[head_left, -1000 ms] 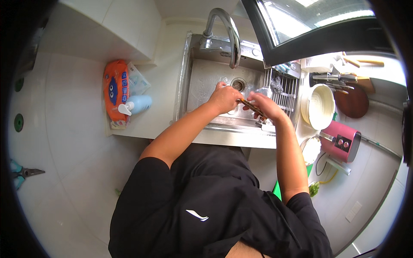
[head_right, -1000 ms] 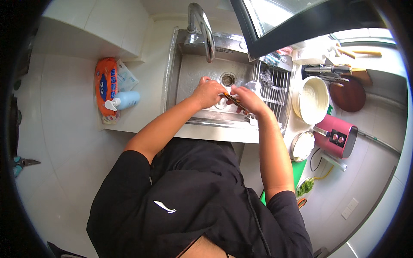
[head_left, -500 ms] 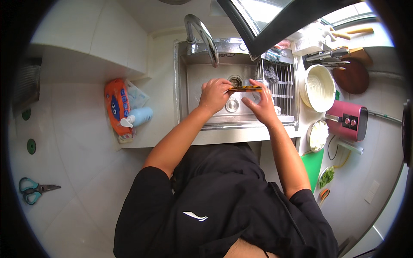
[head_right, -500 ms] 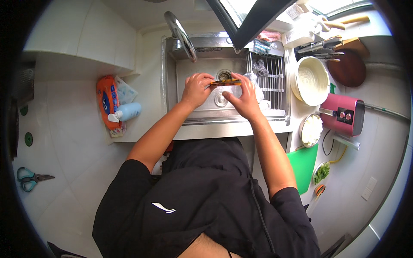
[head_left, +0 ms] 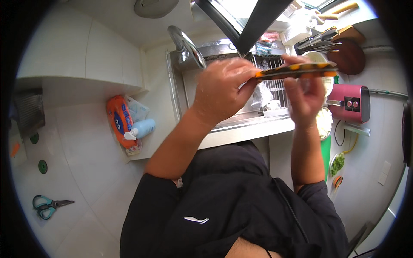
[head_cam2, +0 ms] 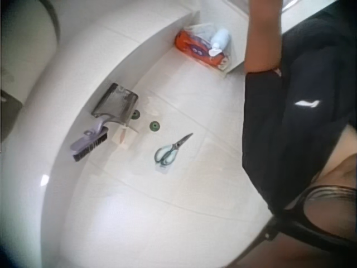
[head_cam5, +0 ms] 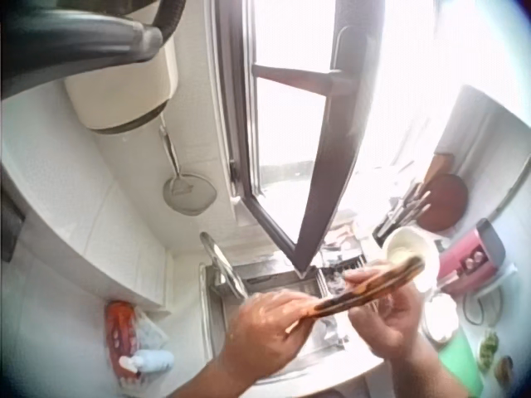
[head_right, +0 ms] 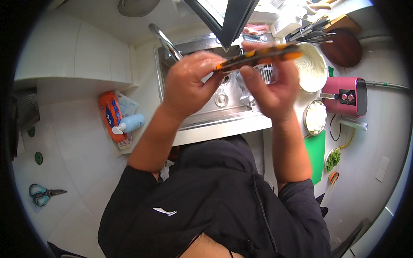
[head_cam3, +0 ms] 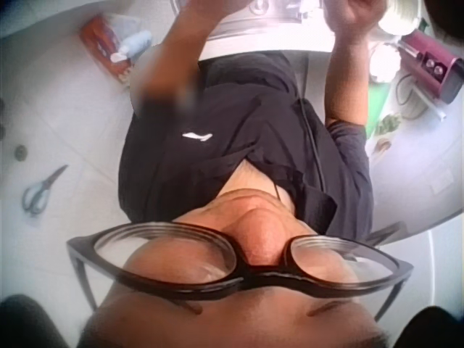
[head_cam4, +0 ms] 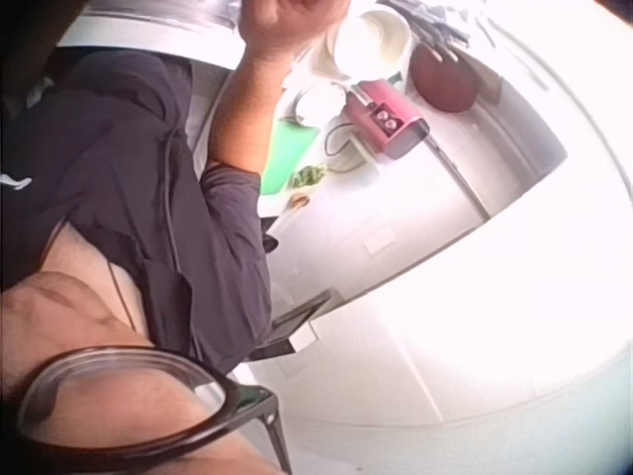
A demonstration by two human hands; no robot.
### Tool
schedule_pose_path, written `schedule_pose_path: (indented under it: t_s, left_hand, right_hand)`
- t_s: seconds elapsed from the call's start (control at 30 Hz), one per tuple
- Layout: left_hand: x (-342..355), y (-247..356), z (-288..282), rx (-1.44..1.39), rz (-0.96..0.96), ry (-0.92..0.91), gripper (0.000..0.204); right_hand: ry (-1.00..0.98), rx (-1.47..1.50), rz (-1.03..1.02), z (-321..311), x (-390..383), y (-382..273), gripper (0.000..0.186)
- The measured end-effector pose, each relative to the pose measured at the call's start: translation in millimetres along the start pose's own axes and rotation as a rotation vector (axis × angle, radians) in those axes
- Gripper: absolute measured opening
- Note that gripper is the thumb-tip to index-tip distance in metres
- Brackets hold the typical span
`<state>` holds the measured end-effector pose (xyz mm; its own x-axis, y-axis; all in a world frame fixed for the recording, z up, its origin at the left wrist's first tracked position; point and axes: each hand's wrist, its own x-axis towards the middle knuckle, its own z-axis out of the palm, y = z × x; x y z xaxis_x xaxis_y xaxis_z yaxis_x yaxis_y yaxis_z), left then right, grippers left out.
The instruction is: The person washes a frying pan, a knife, a cutting board, and a ladle in the kitchen sink using a dish sponge. They also wash their hands and transfer chopped vegetables from a cutting board into a bowl.
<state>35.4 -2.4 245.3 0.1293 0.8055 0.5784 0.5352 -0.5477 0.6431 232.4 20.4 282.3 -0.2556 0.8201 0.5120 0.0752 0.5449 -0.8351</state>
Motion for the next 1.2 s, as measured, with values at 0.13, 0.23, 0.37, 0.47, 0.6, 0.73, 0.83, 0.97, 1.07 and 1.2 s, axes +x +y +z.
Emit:
schedule_pose_path:
  t_s: [0.13, 0.23, 0.37, 0.47, 0.6, 0.73, 0.83, 0.97, 1.07, 1.2]
  left_hand:
    - [-71, -83, 77, 0.017, -0.201, -0.03, 0.014]
    - [-134, -132, 110, 0.175, -0.529, -0.212, 0.015]
    - [-144, -126, 96, 0.159, -0.458, -0.132, 0.012]
    - [-118, -103, 86, 0.087, -0.289, -0.149, 0.012]
    - [-59, -48, 54, 0.045, -0.145, -0.28, 0.015]
    - [-17, 1, 6, -0.162, -0.054, -0.2, 0.025]
    - [-23, -2, -10, -0.687, -0.371, -0.128, 0.032]
    - [-95, -76, 56, -0.548, -1.0, 0.002, 0.034]
    - [-107, -50, 65, -0.161, -0.653, -0.245, 0.031]
    - [-118, -67, 76, -1.047, -0.958, -0.031, 0.033]
  right_hand:
    - [-0.006, -0.391, 0.098, 14, -66, 99, 0.024]
    - [-0.354, -0.783, 1.045, 4, -174, 249, 0.076]
    - [-0.344, -0.784, 0.881, 24, -158, 167, 0.095]
    - [-0.051, -0.476, 0.509, 36, -122, 123, 0.085]
    - [0.028, -0.179, 0.435, 29, -56, 59, 0.025]
    - [0.156, -0.173, 0.296, -10, -15, -18, 0.02]
    - [0.362, -0.024, 0.265, -39, -8, -36, 0.017]
    - [0.311, -0.097, 0.597, -45, -39, 86, 0.029]
    - [0.156, -0.393, 0.802, -60, -79, 135, 0.04]
    - [0.205, -0.121, 0.849, -118, -72, 158, 0.039]
